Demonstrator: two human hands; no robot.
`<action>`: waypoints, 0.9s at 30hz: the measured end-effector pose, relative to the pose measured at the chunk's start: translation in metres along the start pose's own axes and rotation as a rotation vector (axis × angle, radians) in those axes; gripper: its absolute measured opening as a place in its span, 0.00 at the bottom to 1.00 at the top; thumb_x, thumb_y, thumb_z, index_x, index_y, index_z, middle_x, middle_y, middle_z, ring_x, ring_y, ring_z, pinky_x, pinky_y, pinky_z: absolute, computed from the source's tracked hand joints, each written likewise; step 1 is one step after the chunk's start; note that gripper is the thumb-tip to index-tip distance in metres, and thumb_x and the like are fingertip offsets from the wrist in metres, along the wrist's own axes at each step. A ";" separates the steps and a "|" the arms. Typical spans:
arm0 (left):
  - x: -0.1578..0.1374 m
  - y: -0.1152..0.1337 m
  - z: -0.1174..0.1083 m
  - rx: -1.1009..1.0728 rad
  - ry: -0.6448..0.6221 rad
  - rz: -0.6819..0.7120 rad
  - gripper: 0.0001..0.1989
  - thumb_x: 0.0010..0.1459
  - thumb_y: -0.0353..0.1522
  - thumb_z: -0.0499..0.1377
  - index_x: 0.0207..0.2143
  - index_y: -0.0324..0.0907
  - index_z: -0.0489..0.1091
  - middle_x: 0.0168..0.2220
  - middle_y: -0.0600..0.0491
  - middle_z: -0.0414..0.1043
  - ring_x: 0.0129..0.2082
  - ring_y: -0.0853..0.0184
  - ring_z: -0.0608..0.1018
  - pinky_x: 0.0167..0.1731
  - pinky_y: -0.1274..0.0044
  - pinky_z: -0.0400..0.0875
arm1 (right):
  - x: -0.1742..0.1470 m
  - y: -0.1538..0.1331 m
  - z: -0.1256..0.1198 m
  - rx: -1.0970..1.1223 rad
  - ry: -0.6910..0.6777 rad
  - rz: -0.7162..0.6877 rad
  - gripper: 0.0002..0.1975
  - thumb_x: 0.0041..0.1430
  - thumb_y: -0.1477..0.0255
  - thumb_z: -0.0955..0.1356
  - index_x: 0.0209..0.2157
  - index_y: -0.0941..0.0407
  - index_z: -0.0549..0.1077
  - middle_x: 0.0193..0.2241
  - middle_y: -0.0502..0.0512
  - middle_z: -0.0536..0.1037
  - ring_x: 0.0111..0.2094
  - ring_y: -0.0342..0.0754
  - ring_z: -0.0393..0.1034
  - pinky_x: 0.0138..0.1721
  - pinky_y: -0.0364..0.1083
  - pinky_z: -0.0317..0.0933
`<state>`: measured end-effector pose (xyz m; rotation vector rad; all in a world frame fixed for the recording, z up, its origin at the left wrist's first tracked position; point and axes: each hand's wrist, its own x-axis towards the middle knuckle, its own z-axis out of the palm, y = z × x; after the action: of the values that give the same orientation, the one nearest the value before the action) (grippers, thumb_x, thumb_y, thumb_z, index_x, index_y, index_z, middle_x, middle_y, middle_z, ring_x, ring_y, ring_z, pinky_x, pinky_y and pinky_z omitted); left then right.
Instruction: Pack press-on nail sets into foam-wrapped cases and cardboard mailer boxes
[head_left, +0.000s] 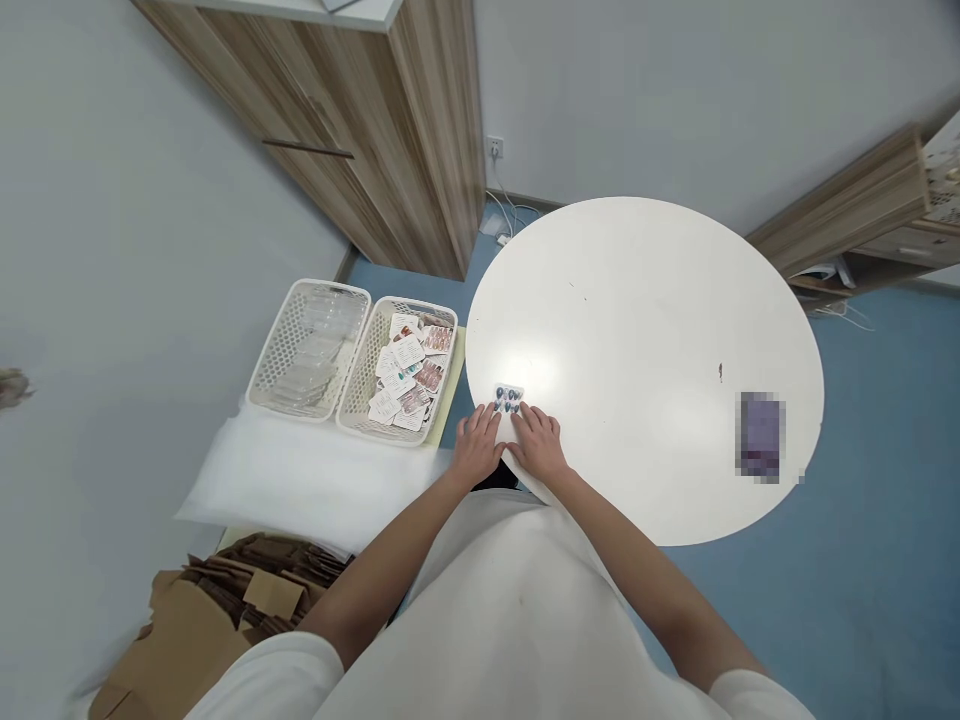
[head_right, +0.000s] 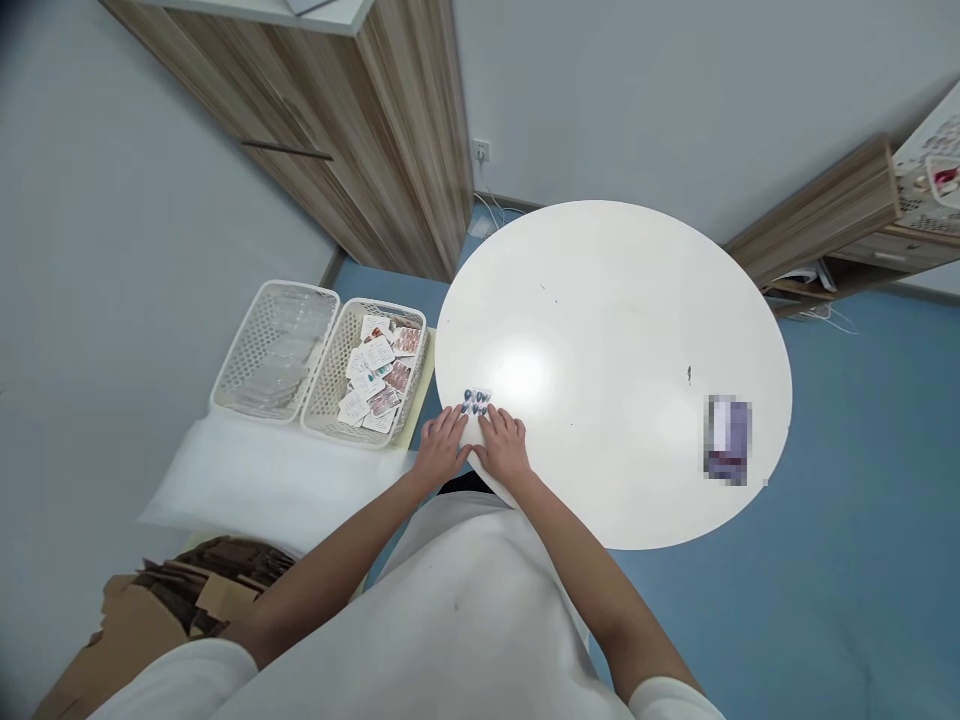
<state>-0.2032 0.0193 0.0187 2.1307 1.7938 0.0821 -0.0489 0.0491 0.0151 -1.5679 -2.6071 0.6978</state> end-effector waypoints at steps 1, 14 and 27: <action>0.004 -0.002 -0.002 0.002 -0.004 -0.014 0.24 0.56 0.37 0.47 0.55 0.40 0.54 0.59 0.45 0.49 0.59 0.55 0.51 0.51 0.62 0.50 | 0.006 -0.001 -0.002 -0.006 -0.002 -0.003 0.24 0.55 0.64 0.60 0.53 0.55 0.58 0.58 0.61 0.53 0.57 0.58 0.46 0.51 0.57 0.43; 0.035 -0.023 -0.014 0.019 0.021 -0.088 0.27 0.56 0.36 0.46 0.58 0.37 0.49 0.61 0.44 0.45 0.60 0.55 0.45 0.52 0.62 0.48 | 0.051 -0.010 -0.009 -0.043 -0.017 0.003 0.25 0.57 0.64 0.58 0.55 0.57 0.55 0.59 0.60 0.51 0.58 0.58 0.43 0.51 0.56 0.43; 0.033 -0.025 -0.010 -0.011 0.034 -0.082 0.28 0.57 0.36 0.45 0.58 0.37 0.47 0.61 0.45 0.43 0.61 0.56 0.44 0.53 0.62 0.46 | 0.050 -0.011 -0.008 -0.054 -0.018 0.030 0.24 0.57 0.66 0.57 0.56 0.56 0.54 0.60 0.60 0.49 0.59 0.57 0.41 0.50 0.56 0.44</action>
<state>-0.2226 0.0570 0.0143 2.0572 1.8934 0.1072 -0.0811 0.0898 0.0165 -1.6263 -2.6422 0.6512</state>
